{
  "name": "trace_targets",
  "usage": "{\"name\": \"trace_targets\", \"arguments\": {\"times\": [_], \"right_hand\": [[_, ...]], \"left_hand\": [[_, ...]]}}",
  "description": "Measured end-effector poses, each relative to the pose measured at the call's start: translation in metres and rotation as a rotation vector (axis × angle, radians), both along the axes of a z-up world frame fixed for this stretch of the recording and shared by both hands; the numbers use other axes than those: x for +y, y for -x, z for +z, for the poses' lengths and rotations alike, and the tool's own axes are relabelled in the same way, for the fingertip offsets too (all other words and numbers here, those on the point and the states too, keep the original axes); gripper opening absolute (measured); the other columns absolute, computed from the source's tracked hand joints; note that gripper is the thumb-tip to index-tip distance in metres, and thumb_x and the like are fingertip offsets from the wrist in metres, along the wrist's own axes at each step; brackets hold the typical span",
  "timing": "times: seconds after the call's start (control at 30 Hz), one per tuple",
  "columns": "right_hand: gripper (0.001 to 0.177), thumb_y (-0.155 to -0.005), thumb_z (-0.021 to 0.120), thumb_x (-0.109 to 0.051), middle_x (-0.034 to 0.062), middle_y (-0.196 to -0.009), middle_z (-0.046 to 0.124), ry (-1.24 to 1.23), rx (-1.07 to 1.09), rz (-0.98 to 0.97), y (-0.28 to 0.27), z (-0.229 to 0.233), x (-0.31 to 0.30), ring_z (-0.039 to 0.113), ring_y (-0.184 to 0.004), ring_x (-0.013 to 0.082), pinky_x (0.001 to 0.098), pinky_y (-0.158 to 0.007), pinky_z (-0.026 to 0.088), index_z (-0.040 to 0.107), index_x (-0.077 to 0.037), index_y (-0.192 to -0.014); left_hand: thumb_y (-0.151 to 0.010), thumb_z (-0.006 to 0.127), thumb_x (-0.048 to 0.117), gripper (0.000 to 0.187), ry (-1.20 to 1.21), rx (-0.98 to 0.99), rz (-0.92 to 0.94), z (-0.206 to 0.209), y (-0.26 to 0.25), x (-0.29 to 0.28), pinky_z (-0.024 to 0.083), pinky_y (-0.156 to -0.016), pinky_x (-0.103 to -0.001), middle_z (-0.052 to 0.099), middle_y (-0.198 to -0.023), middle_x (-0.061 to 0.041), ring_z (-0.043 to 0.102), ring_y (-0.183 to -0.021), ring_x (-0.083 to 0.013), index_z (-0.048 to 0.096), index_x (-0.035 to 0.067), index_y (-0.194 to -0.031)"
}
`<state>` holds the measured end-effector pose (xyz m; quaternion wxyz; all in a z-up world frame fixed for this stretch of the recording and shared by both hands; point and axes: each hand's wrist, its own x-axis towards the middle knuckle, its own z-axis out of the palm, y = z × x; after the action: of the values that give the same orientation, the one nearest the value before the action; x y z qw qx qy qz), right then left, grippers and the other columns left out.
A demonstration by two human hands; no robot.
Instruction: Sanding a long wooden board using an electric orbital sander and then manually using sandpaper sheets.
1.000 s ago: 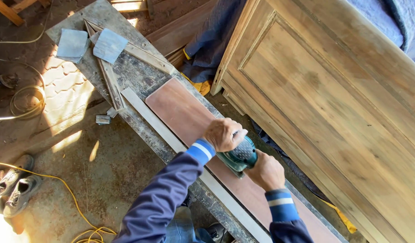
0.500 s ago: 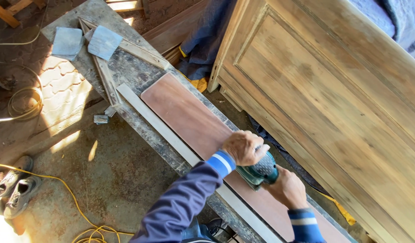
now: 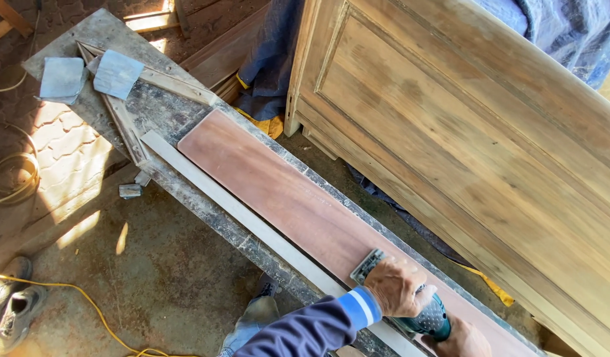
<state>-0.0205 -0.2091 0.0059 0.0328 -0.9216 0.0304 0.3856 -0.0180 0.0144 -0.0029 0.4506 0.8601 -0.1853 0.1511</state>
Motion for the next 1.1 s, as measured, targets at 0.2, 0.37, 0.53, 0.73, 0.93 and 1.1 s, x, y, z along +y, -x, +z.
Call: {"name": "trace_targets", "arguments": {"times": [0.2, 0.37, 0.53, 0.73, 0.93, 1.1], "right_hand": [[0.043, -0.067, 0.089, -0.042, 0.0119, -0.093, 0.08, 0.006, -0.142, 0.043, -0.001, 0.03, 0.082, 0.079, -0.091, 0.029, 0.0428, -0.09, 0.061, 0.077, -0.019, -0.102], [0.038, -0.065, 0.078, -0.02, 0.0162, -0.091, 0.076, -0.324, -0.366, 0.192, -0.014, 0.025, 0.151, 0.073, -0.086, 0.0359, 0.0485, -0.077, 0.06, 0.075, -0.015, -0.102], [0.039, -0.065, 0.075, -0.016, 0.0173, -0.082, 0.073, -0.482, -0.45, 0.13, -0.015, 0.031, 0.222, 0.072, -0.076, 0.0357, 0.0488, -0.067, 0.059, 0.074, -0.017, -0.104], [0.017, -0.077, 0.07, -0.02, 0.0164, -0.08, 0.072, -0.667, -0.538, 0.031, 0.002, 0.007, 0.245, 0.072, -0.073, 0.0347, 0.0482, -0.061, 0.057, 0.073, -0.012, -0.092], [0.022, -0.073, 0.071, -0.019, 0.0168, -0.078, 0.072, -0.661, -0.485, -0.052, 0.02, 0.02, 0.182, 0.072, -0.072, 0.0354, 0.0476, -0.061, 0.057, 0.072, -0.01, -0.092], [0.022, -0.071, 0.072, -0.017, 0.0164, -0.077, 0.071, -0.529, -0.472, -0.155, 0.046, 0.036, 0.093, 0.072, -0.073, 0.0354, 0.0474, -0.064, 0.057, 0.072, -0.011, -0.092]], "left_hand": [[-0.101, 0.057, 0.026, 0.034, -0.091, 0.207, -0.148, 0.005, -0.015, 0.075, 0.054, -0.06, -0.039, 0.069, -0.067, -0.012, 0.062, -0.054, -0.0199, 0.07, 0.007, -0.076], [-0.098, 0.059, 0.019, 0.023, -0.209, 0.115, -0.012, -0.005, -0.013, 0.156, 0.054, -0.067, -0.041, 0.069, -0.079, -0.016, 0.064, -0.069, -0.029, 0.071, 0.005, -0.084], [-0.094, 0.062, 0.012, 0.014, -0.258, 0.003, 0.087, -0.002, -0.025, 0.232, 0.054, -0.074, -0.044, 0.069, -0.09, -0.02, 0.066, -0.084, -0.0382, 0.071, 0.003, -0.091], [-0.101, 0.06, 0.012, 0.016, -0.251, 0.098, 0.067, -0.003, -0.032, 0.253, 0.055, -0.082, -0.038, 0.071, -0.087, -0.016, 0.071, -0.083, -0.03, 0.074, 0.005, -0.098], [-0.096, 0.061, 0.013, 0.016, -0.204, 0.095, -0.006, -0.008, -0.033, 0.184, 0.056, -0.081, -0.036, 0.071, -0.083, -0.015, 0.071, -0.077, -0.0274, 0.075, 0.005, -0.095], [-0.093, 0.062, 0.012, 0.014, -0.29, 0.058, -0.113, 0.012, -0.03, 0.077, 0.057, -0.081, -0.038, 0.074, -0.091, -0.015, 0.073, -0.08, -0.028, 0.074, 0.005, -0.095]]}}
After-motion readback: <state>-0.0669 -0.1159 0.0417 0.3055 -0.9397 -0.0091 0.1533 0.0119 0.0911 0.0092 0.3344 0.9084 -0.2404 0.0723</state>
